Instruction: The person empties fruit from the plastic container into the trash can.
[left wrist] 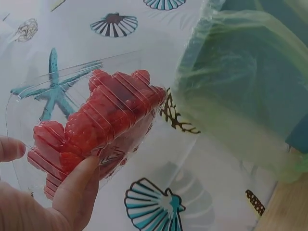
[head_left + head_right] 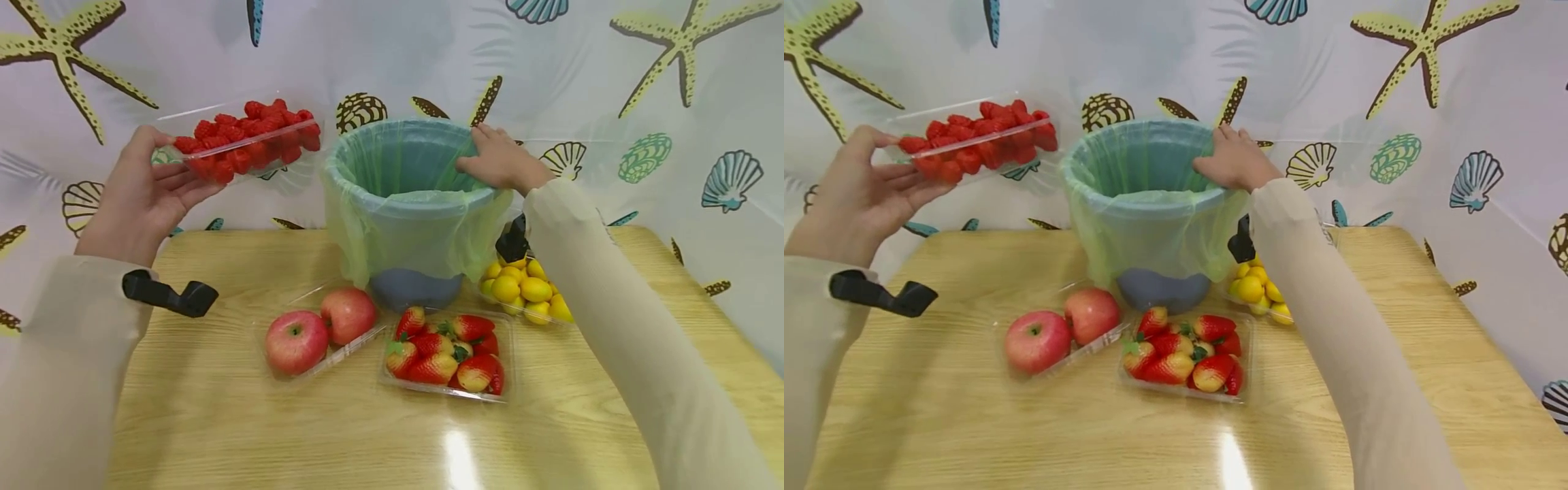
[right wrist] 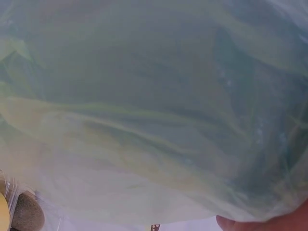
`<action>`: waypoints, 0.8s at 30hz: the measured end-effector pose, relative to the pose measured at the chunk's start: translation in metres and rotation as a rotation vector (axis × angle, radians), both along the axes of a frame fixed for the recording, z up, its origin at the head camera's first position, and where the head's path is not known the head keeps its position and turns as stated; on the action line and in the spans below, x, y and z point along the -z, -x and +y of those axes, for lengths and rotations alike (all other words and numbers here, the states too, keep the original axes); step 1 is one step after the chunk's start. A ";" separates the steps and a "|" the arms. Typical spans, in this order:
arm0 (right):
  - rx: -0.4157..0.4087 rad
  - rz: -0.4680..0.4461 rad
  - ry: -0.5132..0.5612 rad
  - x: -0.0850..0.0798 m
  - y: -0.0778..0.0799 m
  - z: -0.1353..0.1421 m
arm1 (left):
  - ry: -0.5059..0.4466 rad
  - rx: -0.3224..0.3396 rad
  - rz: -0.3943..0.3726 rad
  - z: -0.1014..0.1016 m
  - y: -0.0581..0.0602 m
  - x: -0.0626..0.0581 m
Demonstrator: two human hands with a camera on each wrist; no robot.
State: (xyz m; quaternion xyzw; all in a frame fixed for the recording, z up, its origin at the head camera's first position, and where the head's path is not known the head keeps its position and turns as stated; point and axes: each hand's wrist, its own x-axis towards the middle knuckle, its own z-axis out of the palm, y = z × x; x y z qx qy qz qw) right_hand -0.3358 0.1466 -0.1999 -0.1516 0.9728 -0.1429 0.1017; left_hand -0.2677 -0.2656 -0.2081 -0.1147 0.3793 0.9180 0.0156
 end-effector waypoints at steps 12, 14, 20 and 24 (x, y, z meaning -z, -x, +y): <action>0.018 -0.007 0.006 -0.001 0.000 0.001 | 0.199 0.032 0.017 0.047 0.015 -0.022; 0.019 -0.005 0.003 -0.001 0.002 0.002 | 0.237 0.041 0.015 0.055 0.017 -0.024; 0.019 0.000 0.016 -0.002 0.002 0.001 | 0.341 0.048 0.017 0.077 0.019 -0.030; 0.017 0.000 0.021 -0.002 0.001 -0.002 | 0.406 0.042 0.014 0.089 0.020 -0.035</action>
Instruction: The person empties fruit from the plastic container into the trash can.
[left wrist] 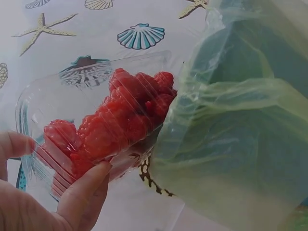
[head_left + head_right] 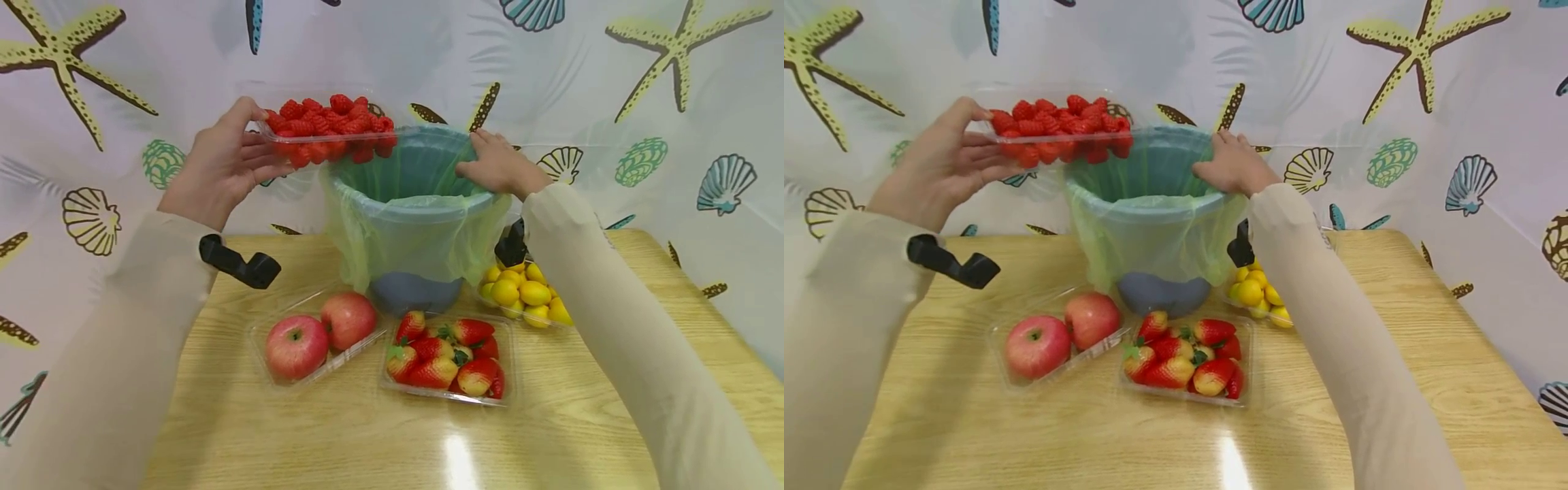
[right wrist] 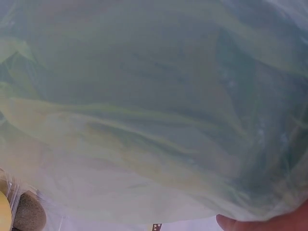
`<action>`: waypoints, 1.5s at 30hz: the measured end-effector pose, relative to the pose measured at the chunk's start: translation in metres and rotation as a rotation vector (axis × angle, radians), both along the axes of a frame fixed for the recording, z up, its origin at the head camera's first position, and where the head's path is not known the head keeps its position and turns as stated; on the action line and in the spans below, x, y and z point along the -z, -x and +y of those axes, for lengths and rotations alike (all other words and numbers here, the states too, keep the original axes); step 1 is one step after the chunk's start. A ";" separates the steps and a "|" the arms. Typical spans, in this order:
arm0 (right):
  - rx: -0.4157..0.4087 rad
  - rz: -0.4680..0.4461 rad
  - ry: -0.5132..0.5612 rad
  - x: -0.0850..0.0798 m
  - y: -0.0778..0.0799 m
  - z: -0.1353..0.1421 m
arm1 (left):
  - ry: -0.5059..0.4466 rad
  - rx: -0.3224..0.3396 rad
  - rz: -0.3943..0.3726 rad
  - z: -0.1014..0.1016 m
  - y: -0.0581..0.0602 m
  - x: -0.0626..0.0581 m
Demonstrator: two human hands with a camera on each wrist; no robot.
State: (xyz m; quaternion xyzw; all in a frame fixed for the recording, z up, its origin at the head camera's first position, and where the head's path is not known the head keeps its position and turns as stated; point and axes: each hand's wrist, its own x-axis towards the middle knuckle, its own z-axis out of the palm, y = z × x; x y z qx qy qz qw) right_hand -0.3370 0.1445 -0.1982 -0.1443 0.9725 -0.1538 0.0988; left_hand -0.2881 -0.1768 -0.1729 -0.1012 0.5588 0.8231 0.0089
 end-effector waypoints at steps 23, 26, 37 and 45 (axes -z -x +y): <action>-0.007 0.019 -0.018 -0.003 0.001 -0.001 | 0.306 -0.042 -0.005 0.039 0.001 -0.007; -0.003 0.021 -0.011 -0.001 0.000 -0.001 | 0.359 -0.038 0.006 0.041 0.001 -0.007; -0.007 0.031 -0.008 0.001 0.000 0.002 | 0.524 0.003 0.070 0.049 -0.002 -0.010; -0.006 0.033 -0.016 0.002 0.000 0.003 | 0.650 -0.018 0.131 0.056 -0.005 -0.009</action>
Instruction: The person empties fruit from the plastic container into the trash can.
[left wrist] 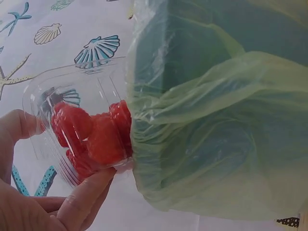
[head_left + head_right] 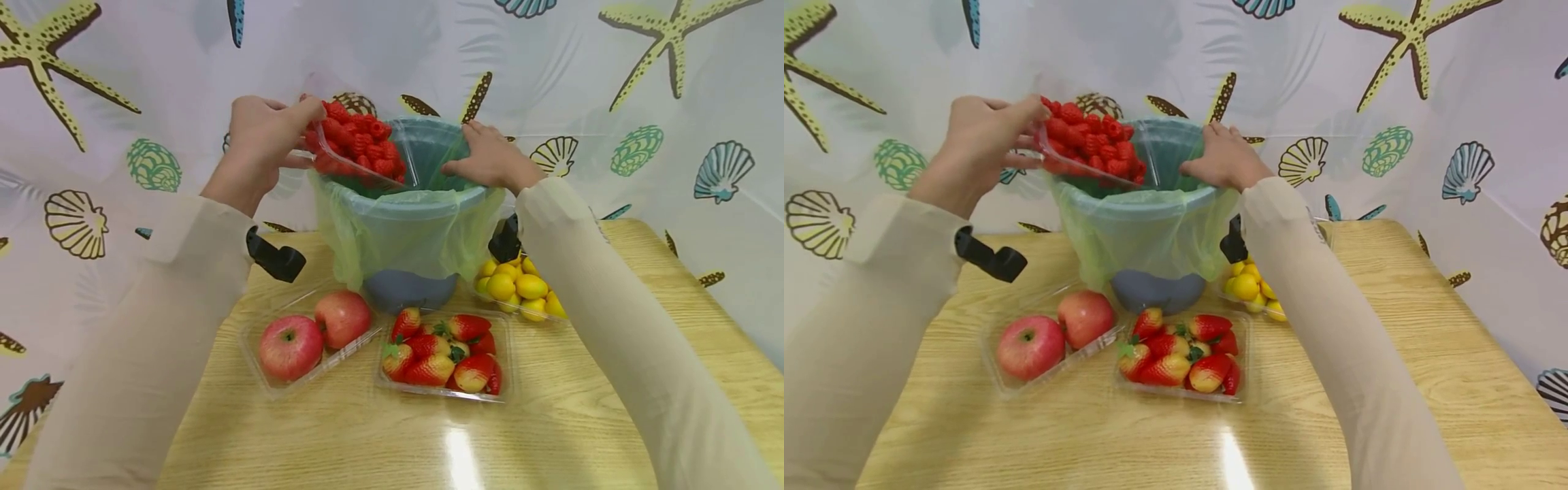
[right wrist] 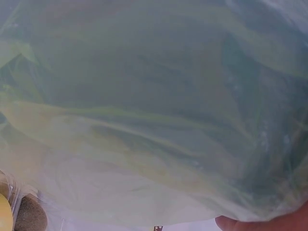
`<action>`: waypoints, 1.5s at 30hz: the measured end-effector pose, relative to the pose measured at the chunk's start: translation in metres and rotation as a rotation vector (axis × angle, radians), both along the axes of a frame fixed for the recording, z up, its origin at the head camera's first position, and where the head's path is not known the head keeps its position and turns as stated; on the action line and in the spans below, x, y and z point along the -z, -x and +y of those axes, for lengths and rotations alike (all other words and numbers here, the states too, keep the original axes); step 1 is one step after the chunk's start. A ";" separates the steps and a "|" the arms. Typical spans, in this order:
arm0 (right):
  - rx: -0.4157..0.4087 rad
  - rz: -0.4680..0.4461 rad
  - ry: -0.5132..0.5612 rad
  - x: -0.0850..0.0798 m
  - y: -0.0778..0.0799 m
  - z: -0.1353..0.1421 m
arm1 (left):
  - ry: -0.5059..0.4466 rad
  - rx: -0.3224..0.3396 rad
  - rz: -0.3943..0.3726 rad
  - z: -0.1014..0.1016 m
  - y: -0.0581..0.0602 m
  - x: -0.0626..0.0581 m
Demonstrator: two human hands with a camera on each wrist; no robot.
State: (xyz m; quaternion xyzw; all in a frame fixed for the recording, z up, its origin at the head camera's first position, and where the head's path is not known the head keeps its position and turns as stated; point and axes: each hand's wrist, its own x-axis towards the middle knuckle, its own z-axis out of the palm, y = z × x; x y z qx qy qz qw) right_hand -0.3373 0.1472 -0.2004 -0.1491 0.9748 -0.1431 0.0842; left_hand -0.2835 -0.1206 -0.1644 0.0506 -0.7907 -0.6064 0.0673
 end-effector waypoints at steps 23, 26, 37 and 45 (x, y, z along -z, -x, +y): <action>0.008 -0.005 0.001 0.001 0.002 0.000 | 0.120 -0.008 0.025 0.012 -0.002 0.000; 0.008 -0.001 0.001 0.001 0.002 0.000 | 0.163 -0.027 0.026 0.014 -0.002 0.000; 0.012 -0.002 0.027 0.004 0.002 0.001 | 0.258 -0.072 0.039 0.022 -0.001 0.002; 0.009 0.008 0.039 0.002 0.001 0.002 | 0.316 -0.136 0.100 0.024 0.001 0.004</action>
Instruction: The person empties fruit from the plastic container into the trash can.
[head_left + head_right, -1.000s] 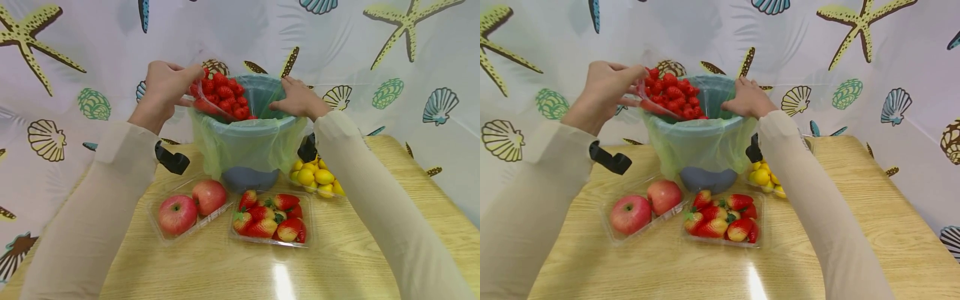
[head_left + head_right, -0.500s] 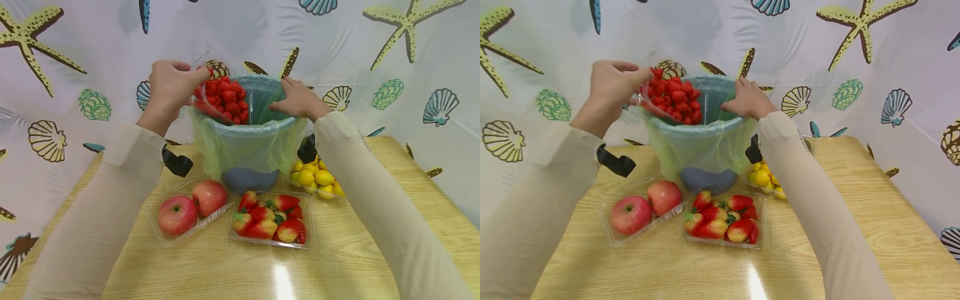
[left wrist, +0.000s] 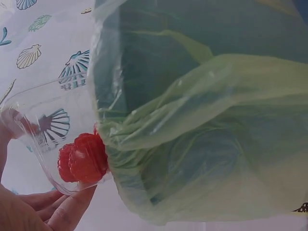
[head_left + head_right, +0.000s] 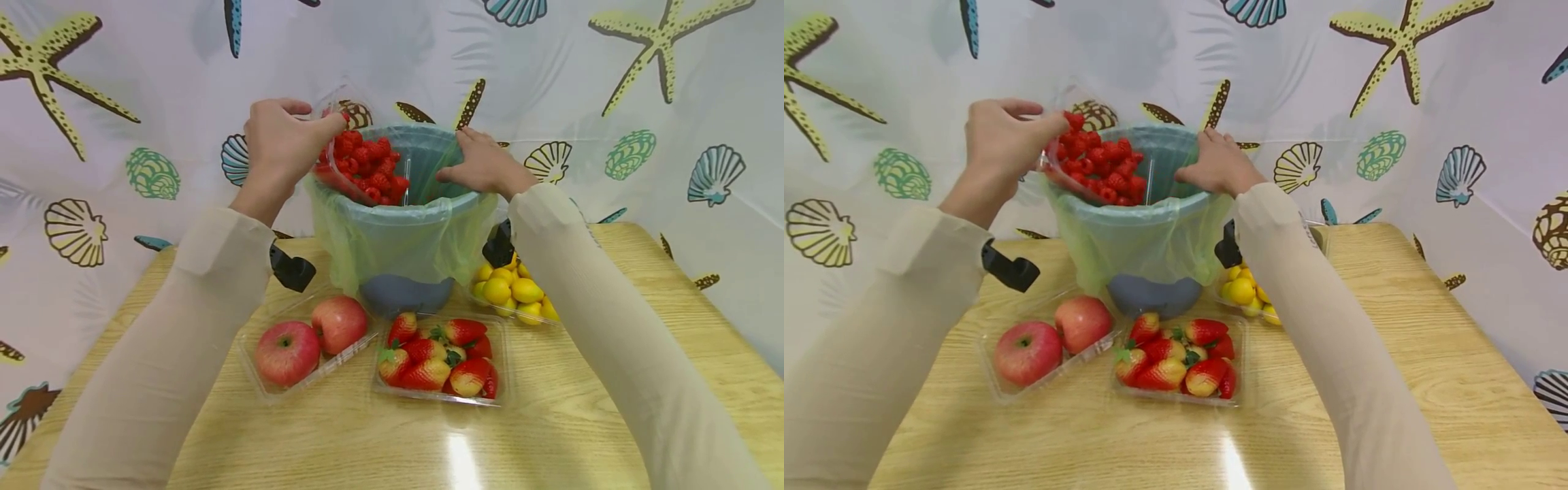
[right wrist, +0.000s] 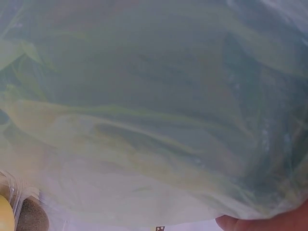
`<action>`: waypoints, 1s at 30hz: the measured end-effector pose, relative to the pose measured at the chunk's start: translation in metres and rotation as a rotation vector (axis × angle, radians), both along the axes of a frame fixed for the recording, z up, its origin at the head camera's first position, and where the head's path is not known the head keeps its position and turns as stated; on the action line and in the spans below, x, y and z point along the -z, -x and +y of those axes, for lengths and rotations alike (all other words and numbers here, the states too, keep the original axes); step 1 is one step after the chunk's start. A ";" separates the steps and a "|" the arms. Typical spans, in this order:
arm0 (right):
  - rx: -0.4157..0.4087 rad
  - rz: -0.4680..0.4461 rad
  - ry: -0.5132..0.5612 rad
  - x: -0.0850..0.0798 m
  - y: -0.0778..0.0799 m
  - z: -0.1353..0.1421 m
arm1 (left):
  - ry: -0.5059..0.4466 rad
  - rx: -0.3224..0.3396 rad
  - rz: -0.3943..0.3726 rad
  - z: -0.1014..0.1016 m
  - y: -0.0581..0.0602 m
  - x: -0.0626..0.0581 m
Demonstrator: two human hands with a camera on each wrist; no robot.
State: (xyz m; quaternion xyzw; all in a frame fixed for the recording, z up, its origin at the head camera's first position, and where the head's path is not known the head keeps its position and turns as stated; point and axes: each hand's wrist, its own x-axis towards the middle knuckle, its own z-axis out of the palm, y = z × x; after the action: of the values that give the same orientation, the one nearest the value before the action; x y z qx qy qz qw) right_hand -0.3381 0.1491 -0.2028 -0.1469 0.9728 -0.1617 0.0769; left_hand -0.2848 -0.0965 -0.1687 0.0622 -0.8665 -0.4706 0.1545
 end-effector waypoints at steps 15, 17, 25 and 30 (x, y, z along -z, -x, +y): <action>0.002 -0.001 0.009 -0.001 -0.001 -0.001 | 0.069 0.009 0.100 -0.004 -0.004 0.000; 0.001 -0.003 0.006 -0.001 -0.001 -0.001 | 0.084 0.008 0.116 -0.004 -0.003 0.000; 0.003 -0.002 0.005 -0.001 0.000 -0.001 | 0.141 0.036 0.175 -0.004 -0.002 0.000; 0.006 -0.004 0.012 0.000 0.000 -0.002 | 0.155 0.054 0.204 -0.005 -0.003 0.001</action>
State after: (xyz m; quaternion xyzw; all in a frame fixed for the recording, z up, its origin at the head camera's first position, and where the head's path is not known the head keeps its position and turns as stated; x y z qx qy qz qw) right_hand -0.3380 0.1471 -0.2023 -0.1440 0.9721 -0.1679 0.0776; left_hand -0.2823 -0.1020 -0.1702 -0.0215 -0.8814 -0.4101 0.2336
